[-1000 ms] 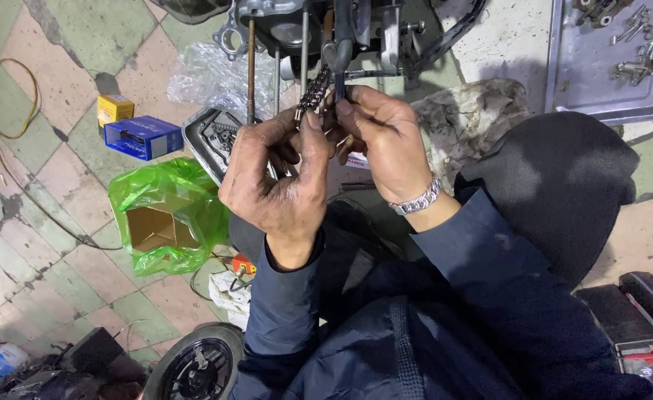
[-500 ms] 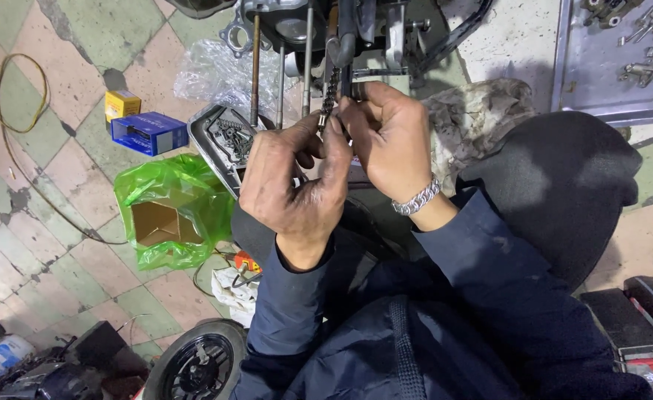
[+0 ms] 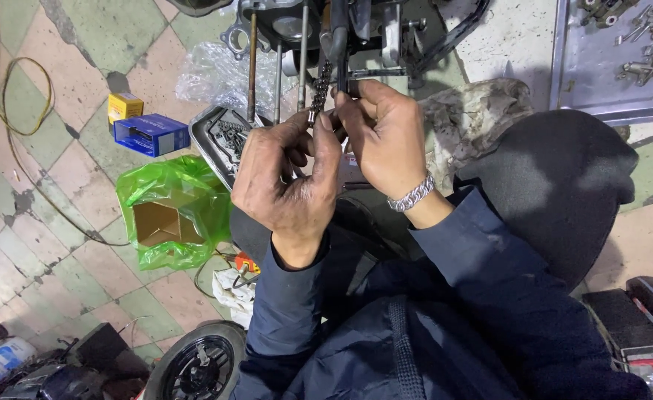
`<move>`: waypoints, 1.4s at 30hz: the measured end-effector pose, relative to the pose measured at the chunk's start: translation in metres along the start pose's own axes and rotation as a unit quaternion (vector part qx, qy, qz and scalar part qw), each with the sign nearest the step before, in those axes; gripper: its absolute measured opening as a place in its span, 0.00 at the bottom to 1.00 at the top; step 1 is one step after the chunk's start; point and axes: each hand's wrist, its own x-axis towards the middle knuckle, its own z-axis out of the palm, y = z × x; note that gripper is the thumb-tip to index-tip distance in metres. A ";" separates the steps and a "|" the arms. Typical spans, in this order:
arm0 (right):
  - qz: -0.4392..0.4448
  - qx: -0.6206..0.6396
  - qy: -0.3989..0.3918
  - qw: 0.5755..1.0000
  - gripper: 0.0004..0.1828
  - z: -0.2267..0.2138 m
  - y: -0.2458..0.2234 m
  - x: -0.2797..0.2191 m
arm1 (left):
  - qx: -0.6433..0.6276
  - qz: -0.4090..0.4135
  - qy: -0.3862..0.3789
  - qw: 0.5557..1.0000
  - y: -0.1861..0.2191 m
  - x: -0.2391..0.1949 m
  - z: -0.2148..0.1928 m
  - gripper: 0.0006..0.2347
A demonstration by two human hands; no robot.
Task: The person places a gasket onto the engine head, then wipes a metal rod with a cloth. They attach a chain to the rod and insert it into the engine. Finally, they clean the cylinder head with a cloth.
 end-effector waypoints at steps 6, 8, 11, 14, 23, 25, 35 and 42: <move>0.021 0.058 -0.012 0.998 0.08 -0.001 0.007 0.000 | 0.005 0.005 0.001 1.000 0.000 -0.003 0.001 0.03; 0.014 0.045 -0.013 0.999 0.09 -0.001 0.007 0.000 | 0.004 0.004 0.002 1.000 0.001 -0.003 0.001 0.03; 0.013 0.031 -0.010 0.999 0.09 -0.001 0.009 -0.001 | 0.005 0.002 0.004 1.000 0.001 -0.004 0.001 0.03; 0.020 0.030 -0.003 0.999 0.09 0.000 0.007 0.000 | 0.009 0.002 0.004 1.000 0.001 -0.003 0.001 0.03; 0.045 0.029 0.011 0.998 0.07 -0.001 0.024 -0.003 | 0.012 0.000 -0.006 1.000 0.000 -0.007 0.003 0.04; 0.048 0.039 0.019 0.998 0.06 -0.001 0.031 -0.004 | 0.016 0.002 -0.006 1.000 0.000 -0.013 0.007 0.04; -0.053 0.262 0.201 0.943 0.09 0.007 0.111 0.021 | 0.079 -0.019 0.059 0.995 -0.018 -0.054 0.032 0.07; 0.072 0.430 -0.058 0.898 0.14 -0.006 0.106 0.006 | 0.127 -0.093 0.120 0.980 -0.016 -0.074 0.045 0.08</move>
